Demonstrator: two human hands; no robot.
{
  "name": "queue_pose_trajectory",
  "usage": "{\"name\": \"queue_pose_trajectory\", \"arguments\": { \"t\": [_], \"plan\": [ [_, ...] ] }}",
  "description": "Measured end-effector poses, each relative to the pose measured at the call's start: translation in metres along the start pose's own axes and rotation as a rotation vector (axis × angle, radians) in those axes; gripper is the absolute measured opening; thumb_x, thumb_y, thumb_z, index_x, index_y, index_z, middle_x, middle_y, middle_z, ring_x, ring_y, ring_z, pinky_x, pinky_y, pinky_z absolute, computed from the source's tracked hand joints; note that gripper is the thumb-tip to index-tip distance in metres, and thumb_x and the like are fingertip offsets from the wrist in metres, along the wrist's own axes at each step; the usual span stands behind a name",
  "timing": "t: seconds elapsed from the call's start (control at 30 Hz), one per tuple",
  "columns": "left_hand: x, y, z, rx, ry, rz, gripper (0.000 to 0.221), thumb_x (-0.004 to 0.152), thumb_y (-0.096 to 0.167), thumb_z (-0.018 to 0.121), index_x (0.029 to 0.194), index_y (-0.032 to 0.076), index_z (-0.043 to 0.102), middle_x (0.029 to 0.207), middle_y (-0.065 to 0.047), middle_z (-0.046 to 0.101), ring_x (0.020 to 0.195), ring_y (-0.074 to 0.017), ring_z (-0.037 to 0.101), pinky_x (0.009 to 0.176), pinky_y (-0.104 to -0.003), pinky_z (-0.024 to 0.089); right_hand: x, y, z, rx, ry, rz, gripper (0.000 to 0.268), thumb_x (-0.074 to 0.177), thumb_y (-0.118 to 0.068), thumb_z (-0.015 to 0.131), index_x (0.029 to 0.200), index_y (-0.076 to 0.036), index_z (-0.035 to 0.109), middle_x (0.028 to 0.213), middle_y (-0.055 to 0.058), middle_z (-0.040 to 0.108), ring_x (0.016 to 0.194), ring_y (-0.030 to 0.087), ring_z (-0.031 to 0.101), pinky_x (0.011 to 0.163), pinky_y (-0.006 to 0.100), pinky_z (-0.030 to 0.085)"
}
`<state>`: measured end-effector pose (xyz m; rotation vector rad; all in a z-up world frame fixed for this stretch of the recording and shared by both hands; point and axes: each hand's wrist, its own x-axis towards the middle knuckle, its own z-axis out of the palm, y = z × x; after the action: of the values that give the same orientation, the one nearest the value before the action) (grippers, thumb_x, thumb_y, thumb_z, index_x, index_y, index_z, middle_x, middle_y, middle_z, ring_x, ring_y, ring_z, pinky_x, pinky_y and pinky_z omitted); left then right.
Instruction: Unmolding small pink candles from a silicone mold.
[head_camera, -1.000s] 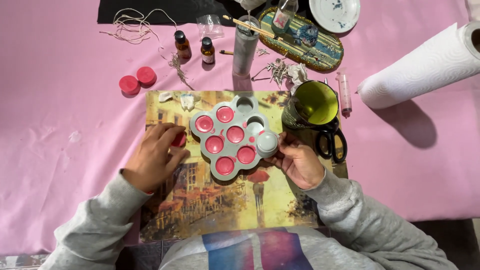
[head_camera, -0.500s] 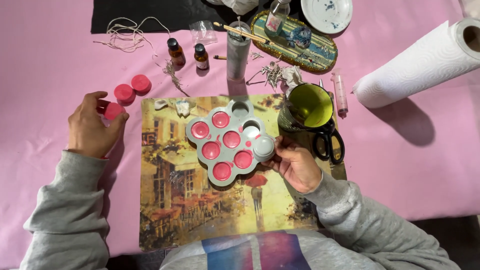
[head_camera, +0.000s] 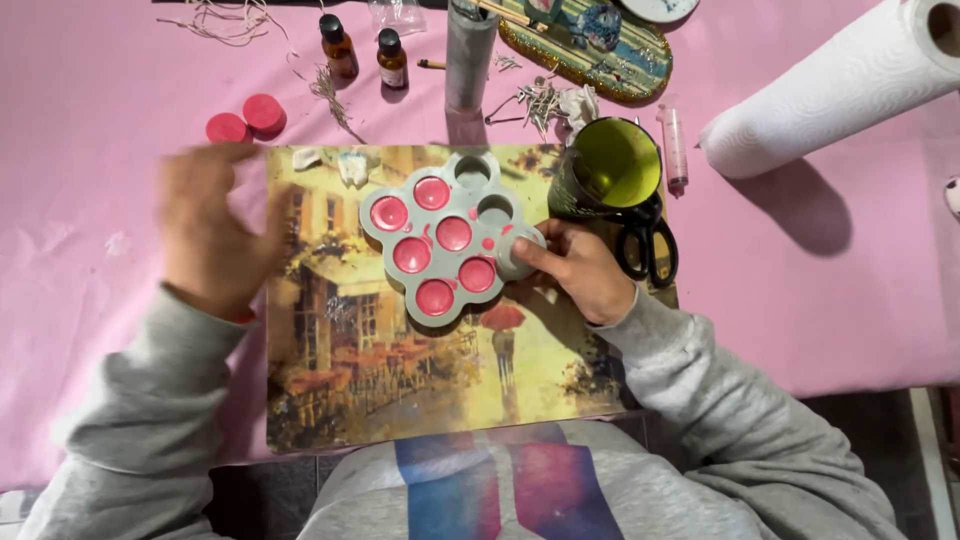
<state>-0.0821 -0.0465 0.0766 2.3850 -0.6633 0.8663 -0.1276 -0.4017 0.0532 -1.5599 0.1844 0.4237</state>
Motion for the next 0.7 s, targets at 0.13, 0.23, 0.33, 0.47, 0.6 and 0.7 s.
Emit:
{"name": "queue_pose_trajectory", "arguments": {
  "t": [0.13,0.23,0.33,0.47,0.6,0.7],
  "plan": [
    [-0.002,0.068,0.024,-0.245,-0.061,-0.017,0.031,0.087,0.015,0.075,0.111,0.000,0.065,0.105,-0.017,0.064,0.102,-0.0340,0.060,0.093,-0.039,0.045,0.010,0.022,0.008,0.015,0.121,-0.039,0.029,0.080,-0.017,0.079,0.095,0.001,0.062,0.075,0.003,0.058,0.063,0.012,0.059,0.046,0.022,0.053],
    [0.003,0.099,0.045,-0.283,-0.257,0.107,0.021,0.087,0.017,0.065,0.104,0.005,0.065,0.097,-0.013,0.063,0.096,-0.0335,0.060,0.082,-0.042,0.046,0.012,0.018,0.013,0.035,0.081,-0.070,0.028,0.084,-0.017,0.076,0.096,0.002,0.059,0.070,0.006,0.061,0.056,0.015,0.064,0.038,0.023,0.053],
    [-0.001,0.111,0.078,-0.258,-0.311,0.193,0.021,0.083,0.018,0.067,0.100,0.006,0.065,0.091,-0.014,0.062,0.088,-0.0340,0.061,0.074,-0.042,0.048,0.017,0.025,0.010,-0.002,0.088,-0.104,0.028,0.086,-0.015,0.073,0.097,0.004,0.056,0.069,0.009,0.061,0.055,0.017,0.065,0.040,0.030,0.056],
    [-0.007,0.122,0.102,-0.190,-0.336,0.186,0.022,0.082,0.018,0.067,0.101,0.008,0.060,0.088,-0.010,0.058,0.085,-0.0293,0.056,0.073,-0.039,0.046,0.018,0.025,0.011,-0.297,0.164,-0.118,0.023,0.083,-0.022,0.074,0.095,-0.004,0.064,0.069,0.005,0.068,0.053,0.011,0.062,0.037,0.027,0.053],
    [-0.018,0.125,0.118,-0.155,-0.247,0.220,0.018,0.088,0.019,0.059,0.103,0.008,0.061,0.083,-0.010,0.056,0.080,-0.0285,0.054,0.070,-0.037,0.046,0.012,0.022,0.016,-0.332,0.220,-0.096,0.020,0.080,-0.021,0.075,0.095,-0.008,0.069,0.068,0.005,0.070,0.056,0.009,0.062,0.045,0.027,0.056],
    [-0.025,0.122,0.127,-0.127,-0.209,0.240,0.021,0.087,0.020,0.061,0.103,0.007,0.062,0.084,-0.010,0.058,0.080,-0.0280,0.054,0.070,-0.037,0.047,0.007,0.016,0.013,-0.175,0.214,-0.092,0.020,0.081,-0.011,0.073,0.097,0.000,0.067,0.071,0.011,0.068,0.059,0.014,0.064,0.047,0.031,0.060]
  ]
}}
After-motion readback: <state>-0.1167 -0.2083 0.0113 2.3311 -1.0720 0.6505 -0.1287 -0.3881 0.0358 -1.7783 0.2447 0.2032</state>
